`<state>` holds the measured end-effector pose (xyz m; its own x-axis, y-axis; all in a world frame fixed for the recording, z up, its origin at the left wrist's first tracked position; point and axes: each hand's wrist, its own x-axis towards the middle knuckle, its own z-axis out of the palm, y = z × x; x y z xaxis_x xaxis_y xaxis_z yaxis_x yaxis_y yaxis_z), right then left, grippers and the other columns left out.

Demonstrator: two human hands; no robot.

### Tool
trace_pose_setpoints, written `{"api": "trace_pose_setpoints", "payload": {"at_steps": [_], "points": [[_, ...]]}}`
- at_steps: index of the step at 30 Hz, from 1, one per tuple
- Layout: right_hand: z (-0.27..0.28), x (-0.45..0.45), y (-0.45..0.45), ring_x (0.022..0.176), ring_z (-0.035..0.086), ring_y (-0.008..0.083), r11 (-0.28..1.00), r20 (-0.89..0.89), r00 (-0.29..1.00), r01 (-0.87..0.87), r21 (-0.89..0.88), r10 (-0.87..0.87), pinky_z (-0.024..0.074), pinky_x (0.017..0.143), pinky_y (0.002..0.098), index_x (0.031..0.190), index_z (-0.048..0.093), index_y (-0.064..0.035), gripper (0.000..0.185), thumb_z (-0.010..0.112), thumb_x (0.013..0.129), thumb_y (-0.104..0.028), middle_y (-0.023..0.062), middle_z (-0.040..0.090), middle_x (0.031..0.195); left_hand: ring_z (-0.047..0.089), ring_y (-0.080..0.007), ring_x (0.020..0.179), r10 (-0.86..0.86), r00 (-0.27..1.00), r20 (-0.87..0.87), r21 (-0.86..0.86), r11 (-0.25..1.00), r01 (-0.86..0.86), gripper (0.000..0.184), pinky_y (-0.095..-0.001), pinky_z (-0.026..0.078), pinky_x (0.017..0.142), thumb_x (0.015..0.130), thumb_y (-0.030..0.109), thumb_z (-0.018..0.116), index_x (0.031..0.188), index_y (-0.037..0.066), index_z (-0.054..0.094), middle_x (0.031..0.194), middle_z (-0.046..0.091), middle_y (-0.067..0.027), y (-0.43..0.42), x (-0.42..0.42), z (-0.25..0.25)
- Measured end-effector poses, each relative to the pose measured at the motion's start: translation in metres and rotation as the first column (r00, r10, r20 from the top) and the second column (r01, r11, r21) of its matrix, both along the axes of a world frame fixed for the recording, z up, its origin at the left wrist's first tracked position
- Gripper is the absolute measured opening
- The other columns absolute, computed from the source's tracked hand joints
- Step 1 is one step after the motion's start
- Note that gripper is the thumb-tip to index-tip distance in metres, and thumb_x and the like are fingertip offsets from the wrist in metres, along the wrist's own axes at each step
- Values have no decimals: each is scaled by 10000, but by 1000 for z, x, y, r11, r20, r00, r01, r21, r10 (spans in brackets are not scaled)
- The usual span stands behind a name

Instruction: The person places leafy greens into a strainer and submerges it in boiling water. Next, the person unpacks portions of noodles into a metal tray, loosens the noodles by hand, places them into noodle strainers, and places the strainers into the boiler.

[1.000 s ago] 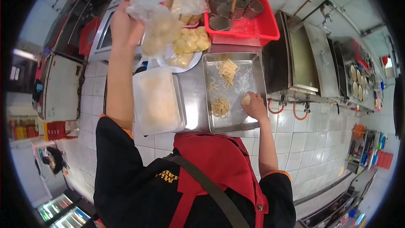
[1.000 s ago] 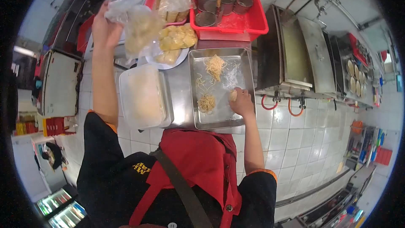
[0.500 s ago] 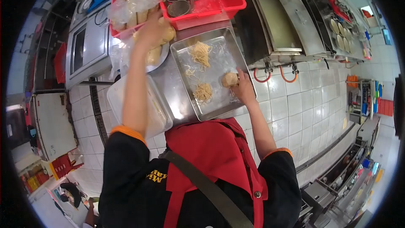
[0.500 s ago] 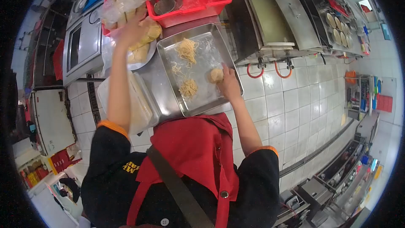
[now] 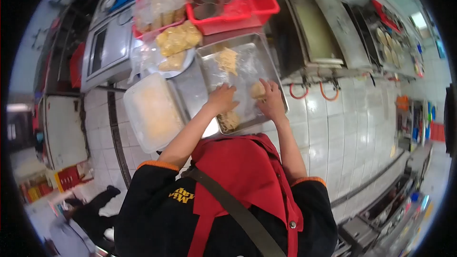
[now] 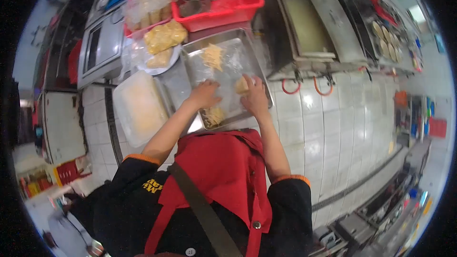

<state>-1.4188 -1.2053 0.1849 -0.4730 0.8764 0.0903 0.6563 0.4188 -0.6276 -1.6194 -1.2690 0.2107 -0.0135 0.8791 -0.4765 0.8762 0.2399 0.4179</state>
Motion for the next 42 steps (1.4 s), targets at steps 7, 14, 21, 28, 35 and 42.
{"api": "trace_pose_setpoints", "payload": {"at_steps": [7, 14, 21, 28, 35, 42], "points": [[-14, -10, 19, 831, 608, 282, 968, -170, 983, 18, -252, -63, 491, 710, 364, 1156, 524, -102, 391, 647, 795, -191, 156, 590, 1020, 373, -372, 1220, 140, 954, -265, 633, 772, 63, 382, -457, 285, 1025, 731, 136, 584, 1113, 141, 583, 1322, 407, -172, 69, -39, -52], [-5, -2, 28, 818, 605, 138, 456, -549, 578, -314, -832, -604, 483, 631, 250, 1201, 486, -89, 341, 421, 952, -312, 55, 597, 1058, 388, -281, 1216, 64, 870, 489, 506, 792, -343, 463, -406, 291, 1036, 740, 114, 627, 1197, 115, 550, 1304, 431, -141, 53, -1, -15], [47, -13, 16, 808, 583, 120, 867, -407, 908, -119, -483, -102, 486, 668, 242, 1134, 523, -16, 472, 725, 747, -195, 61, 614, 966, 562, -111, 910, 72, 461, 885, 185, 853, -489, 371, -259, 475, 758, 813, 130, 633, 1158, 65, 513, 998, 610, -28, 38, 9, -14], [70, -16, 10, 925, 551, 114, 738, -781, 575, -412, -535, -245, 459, 783, 245, 1158, 530, -18, 394, 668, 792, -62, 57, 572, 1080, 583, -150, 937, 277, -214, 937, -349, 781, -518, 306, -285, 516, 745, 887, 104, 550, 1175, 76, 450, 1067, 563, -46, 21, 14, 27], [67, -14, 11, 889, 587, 192, 899, -693, 706, -198, -392, -147, 493, 747, 273, 1050, 576, -46, 304, 636, 757, 13, 86, 546, 1045, 577, -158, 954, 244, -128, 961, -270, 748, -606, 440, -313, 502, 820, 856, 16, 559, 1256, 77, 388, 1103, 549, -65, 21, 14, 20], [54, -8, 9, 856, 603, 208, 933, -672, 737, -189, -308, -72, 504, 704, 284, 1037, 553, -45, 306, 608, 749, 41, 93, 567, 992, 548, -162, 1029, 248, 85, 965, -133, 742, -657, 409, -276, 456, 872, 778, -120, 529, 1168, -2, 494, 1119, 554, -81, 8, 15, 7]]}}
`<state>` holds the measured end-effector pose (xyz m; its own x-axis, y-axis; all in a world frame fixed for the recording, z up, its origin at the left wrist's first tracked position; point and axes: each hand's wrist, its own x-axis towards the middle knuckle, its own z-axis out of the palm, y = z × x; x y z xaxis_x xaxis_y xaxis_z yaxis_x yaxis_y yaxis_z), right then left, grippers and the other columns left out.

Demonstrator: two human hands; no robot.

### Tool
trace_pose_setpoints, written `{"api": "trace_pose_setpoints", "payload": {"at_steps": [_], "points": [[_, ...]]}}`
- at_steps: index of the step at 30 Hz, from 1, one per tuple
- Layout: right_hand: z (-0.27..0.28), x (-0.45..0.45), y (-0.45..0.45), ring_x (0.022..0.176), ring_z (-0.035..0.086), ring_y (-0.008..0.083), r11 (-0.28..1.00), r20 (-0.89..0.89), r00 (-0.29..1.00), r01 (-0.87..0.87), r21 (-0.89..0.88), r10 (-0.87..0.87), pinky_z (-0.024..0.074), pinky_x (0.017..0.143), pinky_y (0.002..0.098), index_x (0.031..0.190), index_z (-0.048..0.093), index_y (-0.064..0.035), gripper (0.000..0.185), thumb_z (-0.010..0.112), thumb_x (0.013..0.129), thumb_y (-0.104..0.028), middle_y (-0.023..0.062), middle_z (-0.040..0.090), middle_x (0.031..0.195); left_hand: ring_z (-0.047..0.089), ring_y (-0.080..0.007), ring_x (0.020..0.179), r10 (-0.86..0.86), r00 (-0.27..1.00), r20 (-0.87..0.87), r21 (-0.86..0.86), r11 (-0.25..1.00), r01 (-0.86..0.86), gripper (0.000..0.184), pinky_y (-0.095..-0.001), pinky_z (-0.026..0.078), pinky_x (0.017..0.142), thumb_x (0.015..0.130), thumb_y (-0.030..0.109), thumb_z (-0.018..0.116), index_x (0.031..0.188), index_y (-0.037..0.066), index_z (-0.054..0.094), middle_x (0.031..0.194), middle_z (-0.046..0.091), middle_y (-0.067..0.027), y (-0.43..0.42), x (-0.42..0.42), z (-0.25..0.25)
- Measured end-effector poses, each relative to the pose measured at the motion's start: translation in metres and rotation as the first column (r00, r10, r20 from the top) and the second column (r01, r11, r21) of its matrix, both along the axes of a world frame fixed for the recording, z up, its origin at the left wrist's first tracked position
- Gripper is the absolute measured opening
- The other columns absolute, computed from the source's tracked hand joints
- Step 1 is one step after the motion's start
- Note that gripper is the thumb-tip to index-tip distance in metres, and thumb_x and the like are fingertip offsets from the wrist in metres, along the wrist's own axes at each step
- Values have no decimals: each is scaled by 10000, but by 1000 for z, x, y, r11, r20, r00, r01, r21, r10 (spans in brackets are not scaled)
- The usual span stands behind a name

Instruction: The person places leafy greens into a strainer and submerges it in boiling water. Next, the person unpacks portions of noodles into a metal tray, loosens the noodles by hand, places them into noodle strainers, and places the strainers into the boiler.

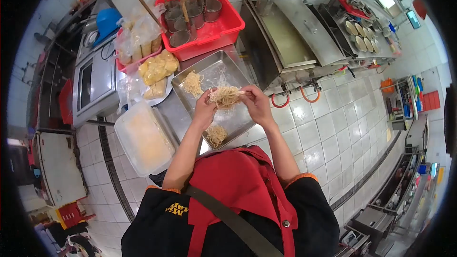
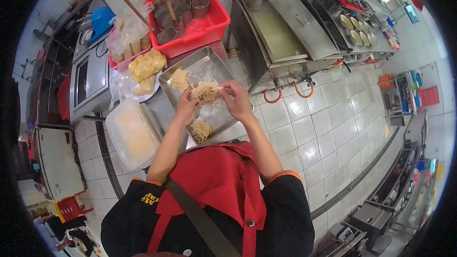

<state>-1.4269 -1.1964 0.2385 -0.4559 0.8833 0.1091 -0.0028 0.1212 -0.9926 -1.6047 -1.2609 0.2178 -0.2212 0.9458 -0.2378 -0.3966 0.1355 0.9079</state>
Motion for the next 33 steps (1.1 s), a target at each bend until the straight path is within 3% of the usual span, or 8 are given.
{"api": "trace_pose_setpoints", "payload": {"at_steps": [2, 8, 12, 16, 19, 28, 30, 33], "points": [[30, -7, -6, 856, 599, 162, 915, 269, 956, 1, 404, -119, 498, 715, 260, 1029, 550, -36, 281, 602, 766, 48, 81, 582, 969, 543, -173, 1040, -70, 934, 349, 114, 993, 31, 432, -285, 442, 901, 764, -139, 511, 1174, -4, 490, 1118, 553, -86, -3, 1, -3], [12, -5, 6, 919, 601, 171, 989, -205, 976, -101, -111, 77, 477, 801, 258, 988, 526, -28, 271, 644, 746, 5, 86, 599, 965, 533, -199, 1057, -47, 963, 264, 133, 991, 12, 520, -322, 448, 900, 761, -127, 519, 1248, 15, 401, 1161, 515, -79, -3, -1, 1], [0, 0, 17, 906, 583, 144, 978, 315, 949, -74, 195, 9, 473, 802, 274, 879, 466, -37, 194, 591, 781, 75, 62, 586, 978, 540, -210, 1051, -97, 987, 127, 63, 994, 89, 537, -327, 472, 869, 784, -113, 509, 1271, 63, 364, 1187, 490, -79, 2, 0, -7], [19, -4, 8, 904, 579, 127, 976, -335, 937, -160, -150, 102, 474, 780, 278, 956, 458, -36, 278, 636, 753, 31, 49, 575, 960, 545, -199, 1046, 114, 940, 321, 10, 992, -123, 524, -310, 480, 853, 795, -112, 506, 1266, 71, 369, 1171, 501, -78, 9, 1, -8], [19, -4, 4, 925, 562, 104, 928, 314, 949, -105, 357, -14, 464, 785, 233, 1032, 481, -33, 311, 603, 769, 78, 34, 563, 996, 557, -155, 991, -138, 914, 383, 130, 987, 94, 558, -250, 477, 812, 792, -102, 507, 1293, 90, 353, 1151, 509, -62, 1, 8, 6], [23, -3, 8, 861, 569, 96, 972, 257, 965, -98, 212, 41, 470, 749, 234, 1032, 554, -38, 278, 609, 769, 36, 31, 605, 924, 524, -167, 1042, -93, 973, -213, 30, 994, 101, 555, -264, 448, 840, 720, -140, 493, 1244, 29, 422, 1158, 520, -83, 7, 7, -6], [21, -6, 7, 848, 579, 129, 980, -209, 965, -178, -90, 156, 470, 750, 254, 1023, 571, -50, 271, 635, 761, -17, 50, 602, 909, 542, -163, 1000, -69, 972, -224, -4, 998, 70, 546, -258, 454, 816, 728, -127, 501, 1244, 37, 427, 1141, 529, -79, 13, -1, -21], [28, -6, 9, 933, 561, 137, 815, 161, 981, -7, 580, -106, 459, 787, 252, 1051, 575, -32, 309, 659, 754, -41, 40, 593, 948, 563, -148, 949, -40, 997, 65, 39, 999, 37, 493, -251, 466, 786, 762, -112, 512, 1224, 48, 442, 1109, 548, -64, 2, 15, 6]]}}
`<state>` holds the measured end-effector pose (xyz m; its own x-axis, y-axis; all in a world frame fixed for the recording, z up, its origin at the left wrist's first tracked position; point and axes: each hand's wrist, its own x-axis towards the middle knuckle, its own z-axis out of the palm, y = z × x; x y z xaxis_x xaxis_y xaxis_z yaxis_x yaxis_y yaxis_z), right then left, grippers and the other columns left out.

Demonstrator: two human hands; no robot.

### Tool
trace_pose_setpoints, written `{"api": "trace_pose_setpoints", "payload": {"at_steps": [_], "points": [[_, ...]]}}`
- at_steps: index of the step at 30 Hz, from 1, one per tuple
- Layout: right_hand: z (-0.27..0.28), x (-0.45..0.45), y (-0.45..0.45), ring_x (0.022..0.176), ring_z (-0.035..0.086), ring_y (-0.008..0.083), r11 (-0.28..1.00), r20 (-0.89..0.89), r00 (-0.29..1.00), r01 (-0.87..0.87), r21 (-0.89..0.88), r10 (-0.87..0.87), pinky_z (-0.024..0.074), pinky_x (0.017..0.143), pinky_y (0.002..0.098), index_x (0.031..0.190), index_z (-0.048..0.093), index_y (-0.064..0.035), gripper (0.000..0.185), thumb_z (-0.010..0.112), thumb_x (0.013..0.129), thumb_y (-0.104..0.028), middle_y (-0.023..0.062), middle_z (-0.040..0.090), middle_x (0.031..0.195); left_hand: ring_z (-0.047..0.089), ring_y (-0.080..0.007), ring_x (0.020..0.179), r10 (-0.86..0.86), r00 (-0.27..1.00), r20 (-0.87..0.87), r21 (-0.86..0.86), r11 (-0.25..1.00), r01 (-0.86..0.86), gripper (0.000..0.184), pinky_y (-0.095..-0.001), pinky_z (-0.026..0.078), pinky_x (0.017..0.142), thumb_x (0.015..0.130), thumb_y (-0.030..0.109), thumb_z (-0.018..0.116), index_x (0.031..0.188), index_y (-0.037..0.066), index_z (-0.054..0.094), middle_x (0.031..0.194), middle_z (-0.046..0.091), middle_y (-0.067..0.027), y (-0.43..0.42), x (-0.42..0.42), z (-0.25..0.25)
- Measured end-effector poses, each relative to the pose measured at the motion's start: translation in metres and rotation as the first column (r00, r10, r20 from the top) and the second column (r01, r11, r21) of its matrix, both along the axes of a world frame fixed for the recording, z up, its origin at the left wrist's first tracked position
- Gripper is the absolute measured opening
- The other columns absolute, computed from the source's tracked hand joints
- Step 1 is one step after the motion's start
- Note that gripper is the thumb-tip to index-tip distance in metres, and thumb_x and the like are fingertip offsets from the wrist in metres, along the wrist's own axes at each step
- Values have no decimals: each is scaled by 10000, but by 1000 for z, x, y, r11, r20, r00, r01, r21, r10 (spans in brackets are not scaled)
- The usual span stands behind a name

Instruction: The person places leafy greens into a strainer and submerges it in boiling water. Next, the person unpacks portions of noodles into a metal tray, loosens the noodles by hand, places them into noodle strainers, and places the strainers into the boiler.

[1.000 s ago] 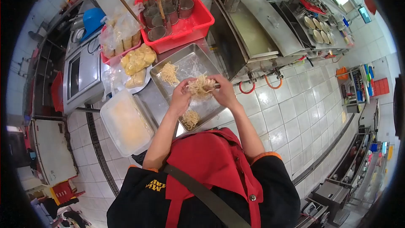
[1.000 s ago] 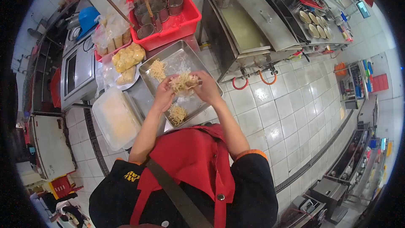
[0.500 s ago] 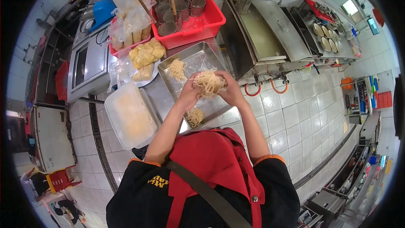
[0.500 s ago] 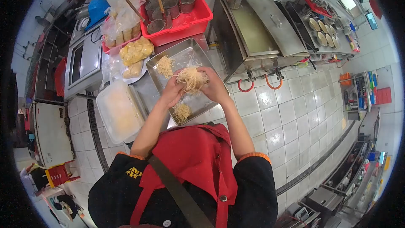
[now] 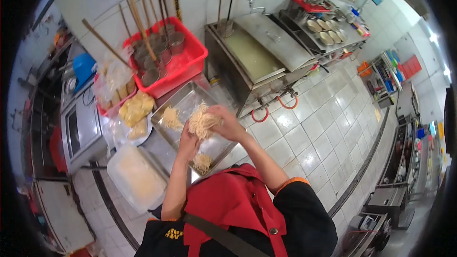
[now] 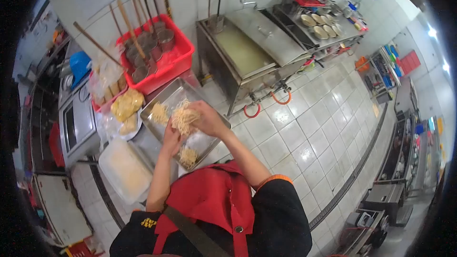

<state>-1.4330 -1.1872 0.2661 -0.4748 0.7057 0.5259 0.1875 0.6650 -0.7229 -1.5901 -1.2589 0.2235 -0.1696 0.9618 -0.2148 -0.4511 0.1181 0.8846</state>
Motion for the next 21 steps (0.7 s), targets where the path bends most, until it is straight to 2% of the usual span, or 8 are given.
{"api": "trace_pose_setpoints", "payload": {"at_steps": [1, 3, 5, 8, 11, 15, 17, 21], "points": [[1, 3, 3, 933, 561, 137, 1000, -2, 1000, 19, 12, -19, 459, 787, 252, 1051, 575, -32, 309, 659, 754, -41, 40, 593, 948, 571, -137, 924, 31, 978, 206, -10, 1000, -30, 460, -244, 470, 772, 783, -102, 515, 1212, 51, 449, 1091, 557, -54, -5, 4, 13], [-1, 8, 3, 966, 547, 152, 923, 126, 979, -101, -371, 158, 454, 786, 248, 1059, 589, -48, 307, 673, 765, -79, 55, 575, 994, 572, -128, 915, -4, 1000, 8, -14, 1000, 4, 425, -240, 473, 765, 803, -93, 509, 1199, 55, 459, 1080, 561, -48, -2, -5, -9], [4, 7, -2, 979, 540, 156, 883, 36, 980, -159, -442, 195, 451, 773, 247, 1045, 606, -52, 295, 686, 767, -106, 50, 566, 1003, 574, -119, 907, -20, 982, -186, -4, 1000, 19, 390, -235, 475, 758, 824, -84, 502, 1185, 59, 469, 1070, 565, -42, 6, -5, -7], [5, 1, -1, 958, 541, 153, 835, -272, 958, -225, -502, 95, 445, 775, 258, 986, 632, -48, 242, 693, 763, -120, 49, 571, 991, 572, -119, 905, -1, 1000, 11, -44, 999, 1, 374, -230, 474, 764, 829, -82, 493, 1172, 68, 487, 1066, 564, -39, 9, -3, -3], [1, 7, -2, 978, 539, 162, 947, 105, 980, -134, -293, 171, 438, 830, 292, 1087, 570, -33, 353, 690, 770, -129, 55, 580, 983, 561, -116, 937, -47, 990, -133, 17, 999, 50, 365, -231, 475, 774, 834, -74, 501, 1172, 63, 484, 1068, 564, -38, 9, -3, -12], [5, 0, -10, 940, 568, 185, 688, -418, 905, -355, -633, 82, 438, 822, 288, 1010, 606, -12, 294, 696, 759, -134, 78, 587, 1008, 550, -132, 990, -19, 994, 107, -105, 994, 30, 382, -251, 463, 832, 830, -78, 506, 1190, 42, 469, 1093, 561, -43, 8, 3, 8], [0, -2, -5, 852, 584, 201, 997, 38, 998, 53, -60, -51, 453, 765, 281, 960, 620, -10, 255, 695, 763, -153, 110, 602, 945, 552, -139, 994, -94, 979, 178, 30, 995, 90, 401, -251, 457, 838, 821, -76, 524, 1197, 55, 478, 1113, 552, -52, 2, 7, 23], [-15, 10, 4, 838, 592, 210, 767, -285, 951, -272, -581, 121, 456, 753, 284, 985, 609, -3, 275, 684, 771, -159, 118, 612, 922, 552, -124, 963, -37, 999, -13, 14, 999, 37, 379, -231, 454, 810, 805, -93, 525, 1154, 54, 517, 1058, 571, -41, 13, -4, -34]]}}
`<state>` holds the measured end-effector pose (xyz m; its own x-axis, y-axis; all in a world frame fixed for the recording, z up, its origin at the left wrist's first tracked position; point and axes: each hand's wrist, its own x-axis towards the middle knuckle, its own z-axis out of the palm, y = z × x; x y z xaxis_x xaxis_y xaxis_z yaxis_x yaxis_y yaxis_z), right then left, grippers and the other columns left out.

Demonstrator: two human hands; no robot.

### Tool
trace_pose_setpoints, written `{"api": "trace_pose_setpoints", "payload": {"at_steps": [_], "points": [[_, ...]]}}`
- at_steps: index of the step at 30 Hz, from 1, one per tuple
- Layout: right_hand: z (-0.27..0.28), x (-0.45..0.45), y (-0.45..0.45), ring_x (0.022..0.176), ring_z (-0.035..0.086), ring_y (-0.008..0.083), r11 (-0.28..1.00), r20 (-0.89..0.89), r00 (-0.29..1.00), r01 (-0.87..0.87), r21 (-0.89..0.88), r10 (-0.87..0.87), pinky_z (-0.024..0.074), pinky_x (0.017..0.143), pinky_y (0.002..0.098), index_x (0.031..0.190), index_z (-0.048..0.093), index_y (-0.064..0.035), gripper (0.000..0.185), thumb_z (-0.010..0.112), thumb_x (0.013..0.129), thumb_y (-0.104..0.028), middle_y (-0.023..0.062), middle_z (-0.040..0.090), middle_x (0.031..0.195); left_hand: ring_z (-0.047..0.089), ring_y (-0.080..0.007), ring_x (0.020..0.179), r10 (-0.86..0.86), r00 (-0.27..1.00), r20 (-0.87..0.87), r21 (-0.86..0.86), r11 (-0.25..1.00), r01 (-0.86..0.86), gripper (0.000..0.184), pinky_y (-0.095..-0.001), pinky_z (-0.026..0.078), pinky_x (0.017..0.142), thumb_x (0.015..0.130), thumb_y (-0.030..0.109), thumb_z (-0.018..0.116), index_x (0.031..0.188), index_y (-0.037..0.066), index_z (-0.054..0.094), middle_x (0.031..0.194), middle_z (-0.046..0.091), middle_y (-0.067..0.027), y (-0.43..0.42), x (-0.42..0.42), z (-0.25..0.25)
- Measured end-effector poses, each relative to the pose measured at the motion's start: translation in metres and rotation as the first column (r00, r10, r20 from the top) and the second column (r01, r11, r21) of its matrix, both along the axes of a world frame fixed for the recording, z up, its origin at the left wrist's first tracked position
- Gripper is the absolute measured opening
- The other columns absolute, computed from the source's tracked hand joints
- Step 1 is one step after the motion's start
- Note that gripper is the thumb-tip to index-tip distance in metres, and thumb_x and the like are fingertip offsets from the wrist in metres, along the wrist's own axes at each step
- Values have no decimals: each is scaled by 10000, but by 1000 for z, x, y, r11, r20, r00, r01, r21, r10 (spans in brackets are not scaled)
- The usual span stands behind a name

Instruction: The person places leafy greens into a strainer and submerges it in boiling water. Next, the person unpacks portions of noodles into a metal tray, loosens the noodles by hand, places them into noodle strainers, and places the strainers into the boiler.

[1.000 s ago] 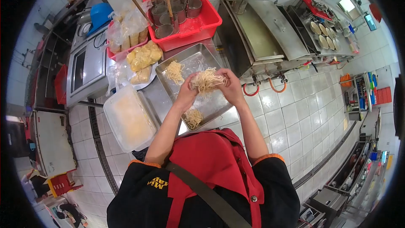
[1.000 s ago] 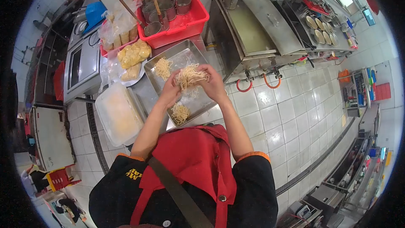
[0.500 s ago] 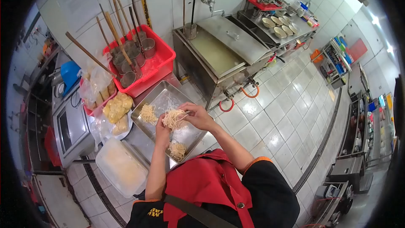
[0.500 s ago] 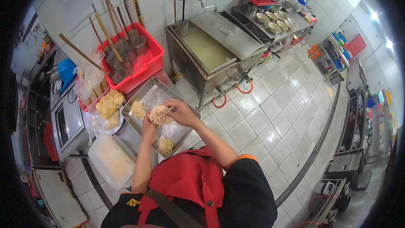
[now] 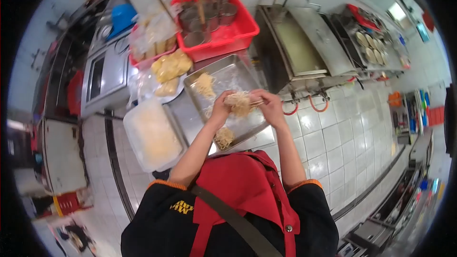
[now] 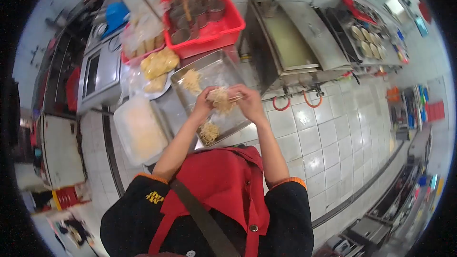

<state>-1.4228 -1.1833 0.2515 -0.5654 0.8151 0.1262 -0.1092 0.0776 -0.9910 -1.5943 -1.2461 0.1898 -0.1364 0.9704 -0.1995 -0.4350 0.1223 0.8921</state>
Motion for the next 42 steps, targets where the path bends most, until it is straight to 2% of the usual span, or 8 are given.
{"api": "trace_pose_setpoints", "payload": {"at_steps": [3, 11, 13, 18, 20, 28, 36, 42], "points": [[19, -12, -6, 837, 592, 166, 882, 249, 934, 122, 455, -257, 459, 734, 269, 897, 643, 1, 195, 682, 773, -145, 93, 622, 925, 563, -130, 971, -27, 976, 217, 64, 998, 13, 390, -258, 490, 782, 831, -65, 514, 1195, 68, 470, 1061, 562, -30, -5, 8, 26], [17, -13, -1, 824, 572, 81, 996, -26, 996, 89, -32, -90, 462, 736, 222, 959, 601, 6, 197, 663, 786, -65, 16, 622, 850, 562, -141, 1005, 10, 975, 222, -78, 997, 8, 444, -248, 480, 799, 833, -83, 461, 1254, 54, 429, 1137, 545, -41, -7, 1, 16], [4, -1, 7, 843, 577, 83, 953, 530, 847, -133, 272, -33, 464, 749, 209, 990, 592, -2, 182, 617, 813, -34, 14, 621, 903, 562, -140, 1005, -54, 968, 245, -13, 998, 59, 453, -245, 478, 800, 835, -85, 447, 1266, 51, 418, 1144, 544, -42, -8, 2, 0], [5, 3, 9, 840, 611, 183, 977, 54, 996, -58, -204, 71, 467, 738, 289, 1039, 586, -35, 292, 639, 752, -34, 67, 642, 928, 553, -118, 965, 31, 947, 319, -98, 995, 1, 424, -248, 486, 778, 803, -96, 463, 1199, 53, 478, 1068, 562, -30, -10, 2, 25], [-12, 1, 12, 837, 604, 153, 944, 477, 874, -78, 321, -90, 469, 745, 295, 1042, 594, -28, 325, 653, 722, -27, 55, 649, 931, 550, -115, 964, -22, 981, 193, -26, 999, 27, 431, -248, 483, 781, 800, -93, 474, 1201, 64, 479, 1065, 562, -29, -7, 7, 19], [-7, 10, 11, 970, 563, 269, 888, 487, 860, -101, 450, -150, 422, 851, 302, 976, 620, -1, 327, 553, 662, 59, 122, 598, 1007, 551, -150, 983, 4, 980, 200, -113, 993, 19, 457, -255, 466, 818, 805, -41, 524, 1242, 51, 425, 1097, 537, -54, -18, 4, 5], [-20, 20, 7, 1062, 512, 332, 943, 658, 745, -129, 308, -113, 416, 900, 361, 1045, 549, -23, 398, 610, 652, -10, 167, 543, 1067, 509, -350, 1080, -409, 332, -850, -364, 912, 192, 506, -374, 420, 917, 760, 155, 583, 1220, -19, 464, 1174, 488, -254, -26, -4, 14], [-67, 9, -3, 946, 560, 335, 881, 833, 492, -239, 409, -254, 456, 842, 382, 1120, 499, -59, 514, 697, 647, -96, 169, 511, 1109, 520, -354, 1051, -299, 465, -833, -207, 949, 238, 493, -369, 409, 933, 746, 130, 561, 1218, 5, 493, 1179, 494, -230, 9, -17, -100]]}}
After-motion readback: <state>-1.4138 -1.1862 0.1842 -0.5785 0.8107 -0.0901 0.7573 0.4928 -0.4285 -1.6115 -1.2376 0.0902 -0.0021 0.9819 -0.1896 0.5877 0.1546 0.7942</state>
